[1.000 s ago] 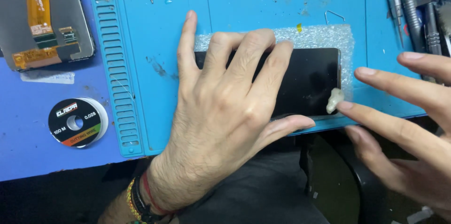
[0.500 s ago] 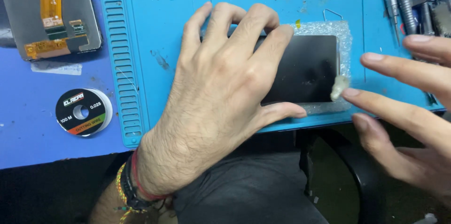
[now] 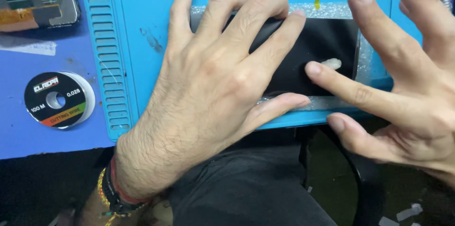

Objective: Cleaning a smartphone screen using a small cleaning pad on a repair mat

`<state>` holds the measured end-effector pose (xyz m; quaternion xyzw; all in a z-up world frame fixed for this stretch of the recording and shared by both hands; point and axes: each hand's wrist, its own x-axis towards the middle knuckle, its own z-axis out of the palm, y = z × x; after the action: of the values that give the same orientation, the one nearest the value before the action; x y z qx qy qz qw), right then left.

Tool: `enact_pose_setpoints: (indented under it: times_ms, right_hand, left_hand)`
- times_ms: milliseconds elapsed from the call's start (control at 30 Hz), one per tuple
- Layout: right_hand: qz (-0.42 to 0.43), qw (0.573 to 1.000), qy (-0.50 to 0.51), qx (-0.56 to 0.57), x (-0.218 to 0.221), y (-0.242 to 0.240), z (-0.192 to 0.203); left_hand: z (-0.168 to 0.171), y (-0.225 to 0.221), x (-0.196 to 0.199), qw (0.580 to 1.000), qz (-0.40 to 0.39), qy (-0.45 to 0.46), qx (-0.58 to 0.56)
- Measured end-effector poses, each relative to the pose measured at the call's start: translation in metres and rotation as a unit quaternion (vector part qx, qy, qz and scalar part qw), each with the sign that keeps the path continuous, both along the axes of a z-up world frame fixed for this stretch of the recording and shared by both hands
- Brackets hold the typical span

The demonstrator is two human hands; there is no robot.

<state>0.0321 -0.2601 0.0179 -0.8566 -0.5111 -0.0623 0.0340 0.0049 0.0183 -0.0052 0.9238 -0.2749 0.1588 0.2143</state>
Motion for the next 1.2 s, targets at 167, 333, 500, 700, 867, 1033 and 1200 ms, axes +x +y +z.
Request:
enact_pose_setpoints:
  times_ms: [167,333,500,700,867,1033,1200]
  right_hand:
    - [0.001,1.000,0.024,0.017,-0.004,-0.004,-0.002]
    - [-0.034,0.996,0.077,-0.017,-0.017,-0.025,-0.001]
    - [-0.018,0.999,0.026,0.017,-0.011,0.008,-0.002]
    - [-0.057,0.996,0.052,0.040,-0.025,-0.008,-0.004]
    - [-0.051,0.996,0.041,0.055,-0.016,0.012,-0.002]
    - [-0.073,0.994,0.061,0.048,-0.031,-0.004,-0.003]
    - [-0.053,0.995,0.060,0.067,-0.016,0.011,-0.001]
  left_hand:
    - [-0.002,0.001,-0.001,1.000,-0.007,0.006,-0.012]
    - [-0.003,0.002,-0.001,1.000,0.004,-0.026,0.003]
    - [-0.001,0.001,-0.002,1.000,-0.004,-0.014,0.008]
    - [-0.001,0.001,0.000,1.000,-0.011,-0.003,-0.001]
    - [0.001,-0.001,-0.001,1.000,-0.015,0.007,0.008]
    - [0.002,-0.001,-0.001,1.000,-0.009,0.015,-0.001]
    - [0.003,-0.001,0.001,1.000,-0.019,0.023,-0.003]
